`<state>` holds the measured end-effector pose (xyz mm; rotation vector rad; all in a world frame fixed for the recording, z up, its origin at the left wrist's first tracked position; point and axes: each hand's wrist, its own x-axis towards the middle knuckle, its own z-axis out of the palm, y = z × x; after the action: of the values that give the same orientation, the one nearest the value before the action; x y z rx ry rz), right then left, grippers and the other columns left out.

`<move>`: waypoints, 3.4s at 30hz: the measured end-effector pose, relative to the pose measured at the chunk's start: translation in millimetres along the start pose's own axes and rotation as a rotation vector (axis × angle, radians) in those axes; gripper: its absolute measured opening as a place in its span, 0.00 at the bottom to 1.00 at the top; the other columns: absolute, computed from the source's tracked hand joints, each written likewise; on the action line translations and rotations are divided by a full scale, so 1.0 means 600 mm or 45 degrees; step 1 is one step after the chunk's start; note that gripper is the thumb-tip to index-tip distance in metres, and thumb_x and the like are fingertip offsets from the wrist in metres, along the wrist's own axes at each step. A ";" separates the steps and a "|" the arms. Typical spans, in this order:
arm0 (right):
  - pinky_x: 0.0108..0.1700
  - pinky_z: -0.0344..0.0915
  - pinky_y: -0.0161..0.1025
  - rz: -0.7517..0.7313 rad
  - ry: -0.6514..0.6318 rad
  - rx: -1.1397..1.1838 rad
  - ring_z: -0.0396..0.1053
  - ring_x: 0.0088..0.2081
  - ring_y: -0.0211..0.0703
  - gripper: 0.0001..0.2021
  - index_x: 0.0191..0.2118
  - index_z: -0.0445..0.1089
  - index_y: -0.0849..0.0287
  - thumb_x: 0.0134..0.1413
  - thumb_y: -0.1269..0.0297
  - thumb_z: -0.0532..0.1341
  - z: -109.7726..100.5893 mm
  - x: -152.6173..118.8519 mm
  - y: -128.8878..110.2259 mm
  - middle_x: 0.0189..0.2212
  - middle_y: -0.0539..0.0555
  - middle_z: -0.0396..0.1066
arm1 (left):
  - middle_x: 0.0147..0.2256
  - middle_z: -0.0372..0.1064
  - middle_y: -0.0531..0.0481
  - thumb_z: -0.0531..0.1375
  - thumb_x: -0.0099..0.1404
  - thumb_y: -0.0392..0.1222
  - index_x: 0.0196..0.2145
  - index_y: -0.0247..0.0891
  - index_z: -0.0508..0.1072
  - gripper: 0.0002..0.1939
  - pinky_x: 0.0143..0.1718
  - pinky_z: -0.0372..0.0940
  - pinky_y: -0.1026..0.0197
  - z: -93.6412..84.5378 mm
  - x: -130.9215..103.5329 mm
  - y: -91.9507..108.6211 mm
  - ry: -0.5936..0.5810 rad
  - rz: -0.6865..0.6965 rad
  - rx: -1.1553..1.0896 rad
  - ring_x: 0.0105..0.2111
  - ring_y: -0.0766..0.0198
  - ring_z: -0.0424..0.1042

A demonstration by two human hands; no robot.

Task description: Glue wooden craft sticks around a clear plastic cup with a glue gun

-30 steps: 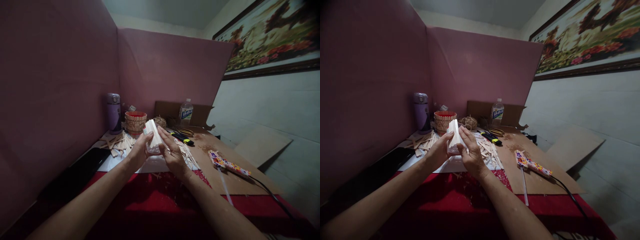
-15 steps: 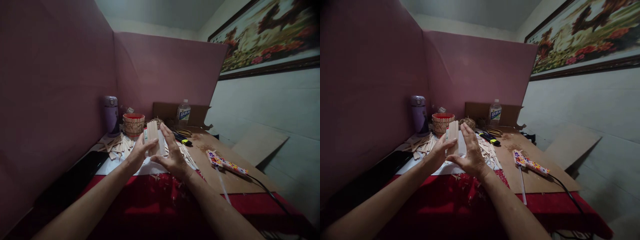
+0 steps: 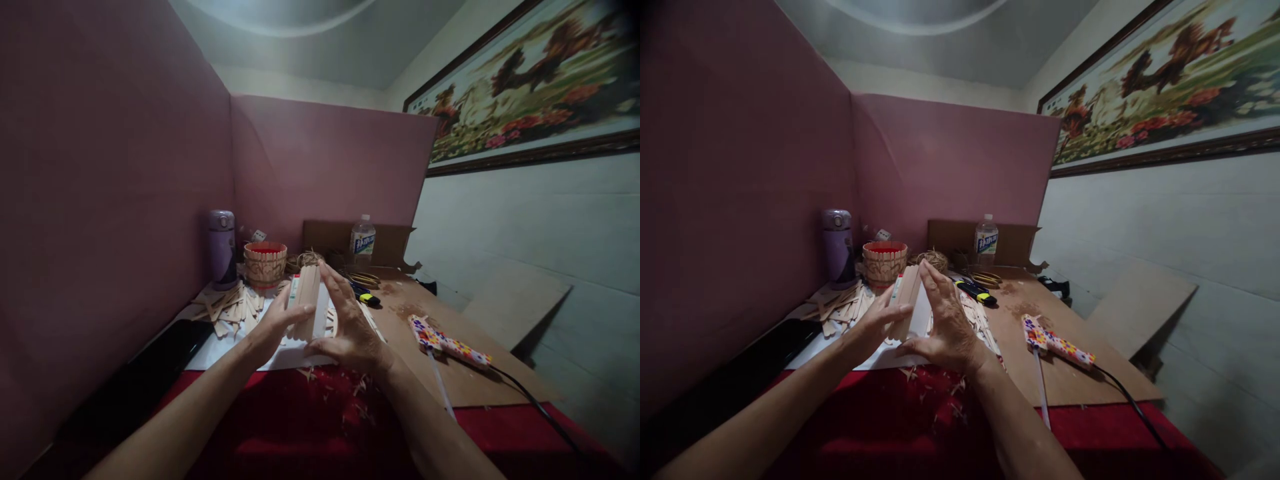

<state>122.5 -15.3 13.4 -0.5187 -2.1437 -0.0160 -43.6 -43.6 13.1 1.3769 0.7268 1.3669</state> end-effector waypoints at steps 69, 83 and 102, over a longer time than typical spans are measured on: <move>0.60 0.53 0.60 -0.063 0.003 -0.157 0.50 0.63 0.64 0.57 0.69 0.33 0.53 0.37 0.52 0.67 0.013 -0.005 -0.014 0.65 0.63 0.47 | 0.36 0.75 0.46 0.68 0.53 0.45 0.47 0.36 0.68 0.25 0.31 0.65 0.64 0.031 0.001 -0.018 0.156 -0.040 -0.326 0.29 0.65 0.72; 0.60 0.53 0.58 -0.067 0.011 -0.152 0.51 0.62 0.61 0.55 0.69 0.36 0.56 0.35 0.57 0.67 0.011 -0.003 -0.018 0.62 0.64 0.49 | 0.39 0.73 0.44 0.68 0.54 0.45 0.46 0.35 0.68 0.23 0.31 0.66 0.62 0.028 0.001 -0.022 0.199 -0.047 -0.232 0.31 0.64 0.72; 0.60 0.54 0.58 -0.069 0.010 -0.157 0.52 0.62 0.60 0.56 0.68 0.36 0.54 0.34 0.58 0.67 0.010 -0.001 -0.020 0.62 0.63 0.50 | 0.39 0.74 0.45 0.68 0.54 0.46 0.46 0.36 0.68 0.23 0.30 0.65 0.63 0.026 0.003 -0.025 0.193 -0.029 -0.235 0.31 0.62 0.73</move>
<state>113.8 -25.4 11.4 -0.5308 -2.1575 -0.1814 -24.5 -41.3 2.4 1.1264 0.6945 1.4933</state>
